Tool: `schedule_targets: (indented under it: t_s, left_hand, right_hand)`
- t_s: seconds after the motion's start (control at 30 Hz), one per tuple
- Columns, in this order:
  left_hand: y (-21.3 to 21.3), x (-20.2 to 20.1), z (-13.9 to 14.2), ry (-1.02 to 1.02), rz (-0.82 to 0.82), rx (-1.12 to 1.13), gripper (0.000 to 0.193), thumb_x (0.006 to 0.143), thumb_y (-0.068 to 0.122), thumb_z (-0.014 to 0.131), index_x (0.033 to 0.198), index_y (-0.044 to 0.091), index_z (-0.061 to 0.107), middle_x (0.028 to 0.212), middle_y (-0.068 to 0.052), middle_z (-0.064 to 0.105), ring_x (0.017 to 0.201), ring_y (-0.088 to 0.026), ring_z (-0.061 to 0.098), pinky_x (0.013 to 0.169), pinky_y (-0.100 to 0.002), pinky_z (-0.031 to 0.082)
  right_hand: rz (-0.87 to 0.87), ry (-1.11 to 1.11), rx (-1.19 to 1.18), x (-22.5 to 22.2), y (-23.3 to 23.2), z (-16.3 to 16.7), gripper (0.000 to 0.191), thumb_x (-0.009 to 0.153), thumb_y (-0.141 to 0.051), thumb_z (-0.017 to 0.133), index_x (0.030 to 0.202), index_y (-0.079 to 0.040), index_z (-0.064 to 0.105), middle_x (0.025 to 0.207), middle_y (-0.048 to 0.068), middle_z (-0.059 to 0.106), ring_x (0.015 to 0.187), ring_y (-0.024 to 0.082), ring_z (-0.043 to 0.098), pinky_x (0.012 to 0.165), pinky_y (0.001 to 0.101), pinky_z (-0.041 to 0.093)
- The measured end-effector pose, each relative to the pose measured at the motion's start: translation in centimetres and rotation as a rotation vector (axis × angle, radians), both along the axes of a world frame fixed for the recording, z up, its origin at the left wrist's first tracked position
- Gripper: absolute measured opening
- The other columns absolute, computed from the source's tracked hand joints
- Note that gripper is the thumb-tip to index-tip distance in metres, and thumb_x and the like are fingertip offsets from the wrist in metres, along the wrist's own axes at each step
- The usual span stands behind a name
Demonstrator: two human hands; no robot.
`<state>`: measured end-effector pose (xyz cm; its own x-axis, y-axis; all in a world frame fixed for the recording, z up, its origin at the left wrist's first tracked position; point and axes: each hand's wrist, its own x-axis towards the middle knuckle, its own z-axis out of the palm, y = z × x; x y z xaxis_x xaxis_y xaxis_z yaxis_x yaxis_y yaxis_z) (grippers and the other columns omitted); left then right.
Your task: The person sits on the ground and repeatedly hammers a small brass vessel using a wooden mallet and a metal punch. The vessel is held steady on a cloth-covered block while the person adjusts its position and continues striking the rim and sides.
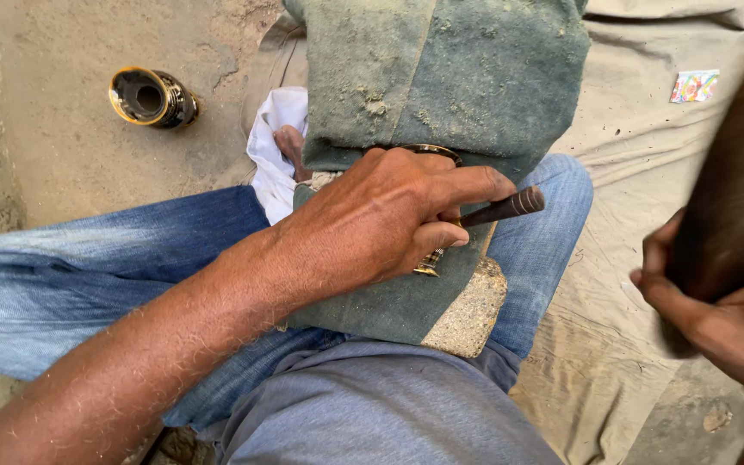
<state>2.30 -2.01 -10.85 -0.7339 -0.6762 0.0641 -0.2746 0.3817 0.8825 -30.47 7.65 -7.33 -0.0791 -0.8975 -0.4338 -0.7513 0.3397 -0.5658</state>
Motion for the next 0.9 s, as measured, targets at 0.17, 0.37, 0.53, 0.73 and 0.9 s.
schedule_targets:
  t_s: [0.17, 0.37, 0.53, 0.73, 0.9]
  left_hand:
    - [0.4, 0.6, -0.3, 0.03, 0.063, 0.086, 0.046, 0.086, 0.017, 0.081, 0.127, 0.015, 0.062, 0.089, -0.003, 0.071, 0.085, -0.022, 0.072, 0.073, -0.04, 0.056]
    - [0.5, 1.3, -0.5, 0.088, 0.092, 0.072, 0.047, 0.088, 0.016, 0.08, 0.131, 0.012, 0.061, 0.089, -0.004, 0.069, 0.081, -0.021, 0.07, 0.071, -0.041, 0.055]
    - [0.7, 1.8, -0.9, 0.097, 0.096, 0.08, 0.047, 0.088, 0.017, 0.08, 0.13, 0.012, 0.061, 0.088, -0.004, 0.069, 0.081, -0.02, 0.07, 0.071, -0.039, 0.055]
    - [0.7, 2.6, -1.4, 0.162, 0.125, 0.108, 0.047, 0.089, 0.015, 0.081, 0.131, 0.011, 0.06, 0.089, -0.005, 0.068, 0.081, -0.021, 0.07, 0.07, -0.038, 0.055]
    - [0.8, 3.4, -1.5, 0.215, 0.139, 0.083, 0.045, 0.089, 0.015, 0.08, 0.13, 0.011, 0.062, 0.087, -0.004, 0.068, 0.08, -0.021, 0.069, 0.069, -0.04, 0.054]
  right_hand:
    - [0.064, 0.02, -0.072, -0.1, -0.7, -0.1, 0.033, 0.077, 0.01, 0.076, 0.106, 0.0, 0.064, 0.096, 0.008, 0.071, 0.088, 0.014, 0.072, 0.08, 0.0299, 0.062]
    - [0.067, 0.069, 0.009, 0.5, -1.4, -0.1, 0.036, 0.079, 0.01, 0.077, 0.111, -0.001, 0.065, 0.089, 0.009, 0.072, 0.082, 0.017, 0.072, 0.079, 0.0304, 0.063]
    - [0.097, 0.207, -0.07, 1.6, -2.0, 0.1, 0.038, 0.08, 0.008, 0.084, 0.112, 0.003, 0.064, 0.092, 0.012, 0.068, 0.083, 0.02, 0.069, 0.075, 0.0336, 0.056]
    - [0.147, 0.175, -0.09, 4.2, -3.2, 2.0, 0.034, 0.08, 0.007, 0.08, 0.11, 0.002, 0.067, 0.094, 0.009, 0.069, 0.082, 0.018, 0.066, 0.074, 0.0304, 0.053]
    - [0.196, 0.329, -0.069, 6.1, -4.0, 2.9, 0.034, 0.079, 0.003, 0.085, 0.109, 0.002, 0.069, 0.089, 0.008, 0.068, 0.076, 0.016, 0.063, 0.069, 0.0296, 0.052]
